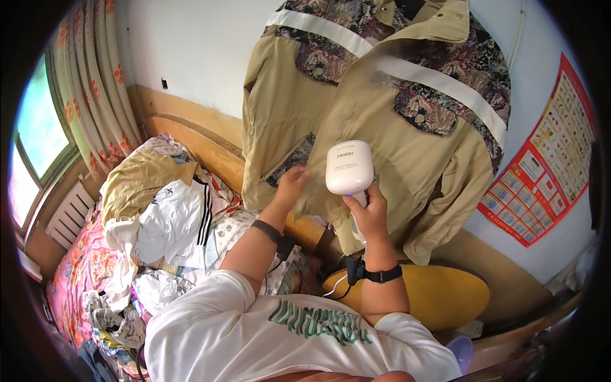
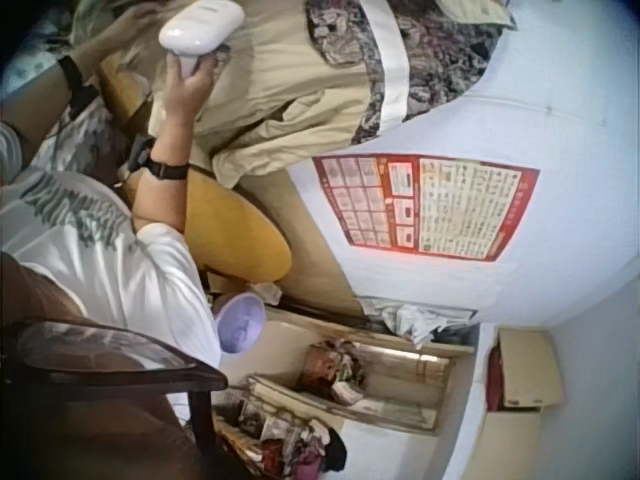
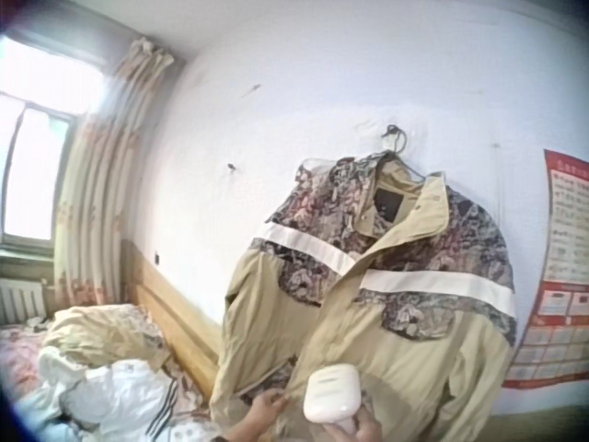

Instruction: The person uses a handheld steamer on a jacket hanging on a wall, moving the device across the fabric while holding the bottom of the garment with one hand.

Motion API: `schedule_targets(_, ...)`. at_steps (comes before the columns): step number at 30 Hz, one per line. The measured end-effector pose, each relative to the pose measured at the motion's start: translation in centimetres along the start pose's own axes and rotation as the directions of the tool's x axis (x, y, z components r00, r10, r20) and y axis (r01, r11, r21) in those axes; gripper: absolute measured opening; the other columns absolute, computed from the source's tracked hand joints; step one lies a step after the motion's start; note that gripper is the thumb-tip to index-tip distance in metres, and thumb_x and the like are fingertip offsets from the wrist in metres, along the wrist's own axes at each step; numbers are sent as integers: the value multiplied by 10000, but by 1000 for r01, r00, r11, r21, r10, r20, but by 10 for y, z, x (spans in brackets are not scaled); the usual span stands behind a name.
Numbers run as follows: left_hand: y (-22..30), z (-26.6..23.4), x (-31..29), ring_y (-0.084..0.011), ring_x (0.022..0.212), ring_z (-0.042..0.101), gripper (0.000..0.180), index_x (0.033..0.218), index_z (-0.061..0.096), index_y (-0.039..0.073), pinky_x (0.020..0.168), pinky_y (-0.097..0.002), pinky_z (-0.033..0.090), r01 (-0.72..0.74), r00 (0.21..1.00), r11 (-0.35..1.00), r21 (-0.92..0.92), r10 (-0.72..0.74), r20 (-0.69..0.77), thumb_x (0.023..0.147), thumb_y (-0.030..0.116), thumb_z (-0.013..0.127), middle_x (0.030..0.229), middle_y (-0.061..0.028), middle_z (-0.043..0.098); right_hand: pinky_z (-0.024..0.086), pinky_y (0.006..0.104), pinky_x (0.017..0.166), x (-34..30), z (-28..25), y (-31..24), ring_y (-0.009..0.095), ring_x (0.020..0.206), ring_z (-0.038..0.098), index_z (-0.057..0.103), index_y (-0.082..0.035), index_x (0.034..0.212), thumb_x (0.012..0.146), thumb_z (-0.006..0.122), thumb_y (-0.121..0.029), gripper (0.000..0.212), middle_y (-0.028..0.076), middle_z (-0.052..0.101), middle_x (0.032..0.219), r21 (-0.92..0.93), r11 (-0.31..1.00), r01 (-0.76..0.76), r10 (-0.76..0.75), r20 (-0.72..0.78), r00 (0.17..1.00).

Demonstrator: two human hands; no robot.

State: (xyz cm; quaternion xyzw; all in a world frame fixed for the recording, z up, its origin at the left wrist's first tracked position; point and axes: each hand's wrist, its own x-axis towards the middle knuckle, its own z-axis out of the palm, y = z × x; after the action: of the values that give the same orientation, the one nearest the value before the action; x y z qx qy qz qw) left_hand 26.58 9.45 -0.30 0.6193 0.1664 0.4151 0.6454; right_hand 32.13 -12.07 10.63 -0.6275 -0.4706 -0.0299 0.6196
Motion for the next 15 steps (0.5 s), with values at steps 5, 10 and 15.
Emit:
schedule_targets(5,-21,10,-14,-63,742,522,232,1084,600,13,635,-231,425,83,994,989,-124,-73,87,877,108,642,860,1,612,489,354,673,12,2,-1,280,750,647,616,-5,921,743,761,-244,331,161,668,835,-132,991,-14,23,72,997)
schedule_targets(10,-77,0,-21,-75,736,491,177,1014,620,-13,635,-251,409,125,987,982,142,-138,82,897,120,623,827,1,597,489,372,647,20,15,5,323,723,643,613,-7,892,738,761,-293,357,173,662,787,-320,947,1,36,111,993)
schedule_targets(15,-93,1,-29,-103,721,504,194,978,626,-12,638,-288,427,128,989,992,22,-129,68,899,166,620,790,-28,602,490,382,645,18,15,-7,324,714,650,619,-9,872,728,765,-316,369,176,665,777,-392,918,-56,138,183,973)
